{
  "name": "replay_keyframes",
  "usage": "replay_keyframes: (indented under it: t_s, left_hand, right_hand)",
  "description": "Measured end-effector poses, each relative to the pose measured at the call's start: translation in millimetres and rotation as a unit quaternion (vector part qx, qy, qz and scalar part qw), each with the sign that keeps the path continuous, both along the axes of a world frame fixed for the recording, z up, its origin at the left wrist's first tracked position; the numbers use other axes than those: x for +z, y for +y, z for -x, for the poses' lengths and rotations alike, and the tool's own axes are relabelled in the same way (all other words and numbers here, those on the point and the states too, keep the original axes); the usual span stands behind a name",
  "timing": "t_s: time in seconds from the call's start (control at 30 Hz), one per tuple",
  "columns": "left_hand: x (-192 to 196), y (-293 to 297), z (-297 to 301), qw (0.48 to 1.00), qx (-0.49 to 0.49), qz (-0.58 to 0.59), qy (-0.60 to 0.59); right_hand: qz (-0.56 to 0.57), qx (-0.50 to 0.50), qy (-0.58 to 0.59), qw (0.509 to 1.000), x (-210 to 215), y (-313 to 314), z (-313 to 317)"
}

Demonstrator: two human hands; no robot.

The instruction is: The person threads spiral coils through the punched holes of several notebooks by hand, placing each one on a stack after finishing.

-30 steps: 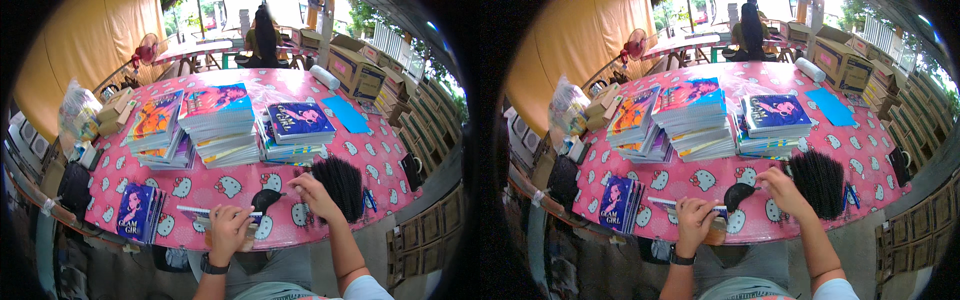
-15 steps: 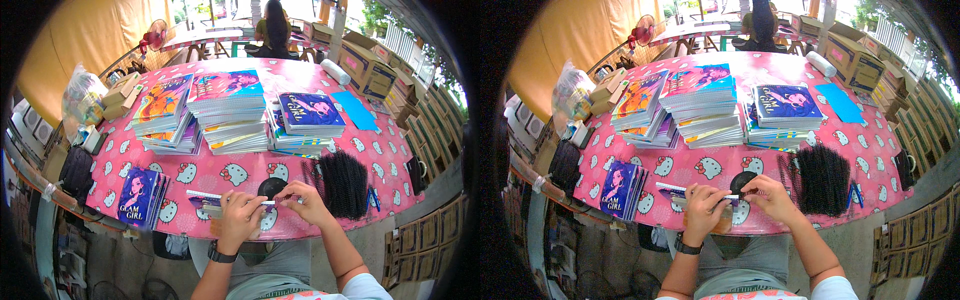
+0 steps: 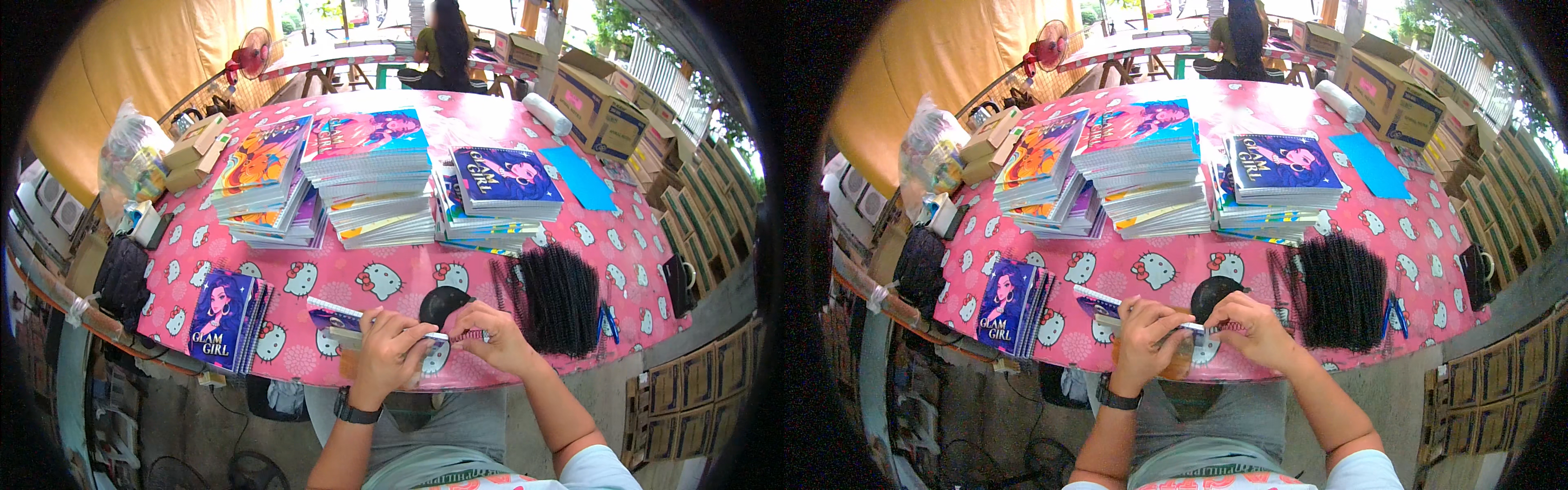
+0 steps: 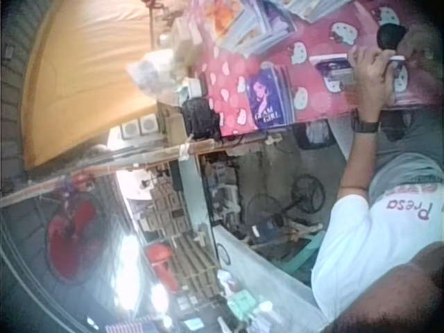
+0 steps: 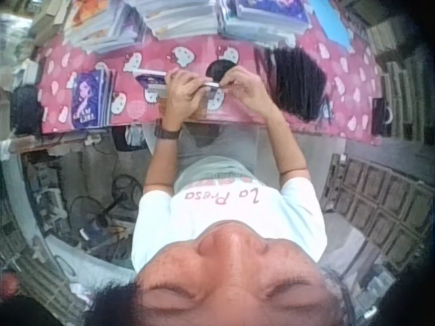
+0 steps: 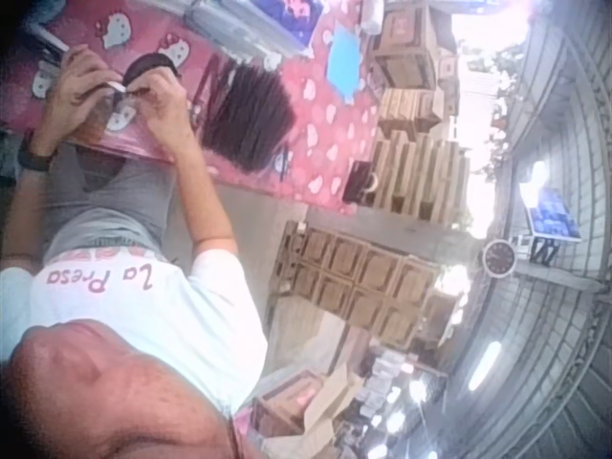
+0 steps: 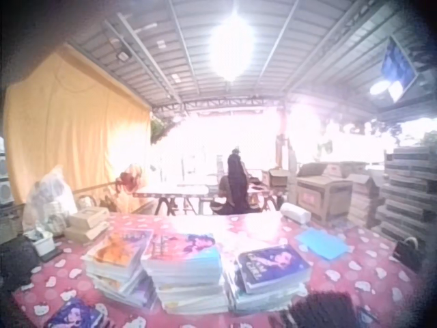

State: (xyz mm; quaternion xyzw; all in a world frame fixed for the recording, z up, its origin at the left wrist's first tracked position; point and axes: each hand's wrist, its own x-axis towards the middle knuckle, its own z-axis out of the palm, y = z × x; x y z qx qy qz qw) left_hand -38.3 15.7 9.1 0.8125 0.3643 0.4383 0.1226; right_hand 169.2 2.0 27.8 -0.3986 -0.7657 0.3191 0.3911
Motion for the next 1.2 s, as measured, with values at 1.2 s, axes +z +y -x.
replay_keyframes:
  t_s: [1.2]
  left_hand:
    - [13,-10,-14,0.993,-0.034,-0.009,0.115]
  right_hand:
    - [-0.09,-0.129,-0.349,0.924,-101,74,-43]
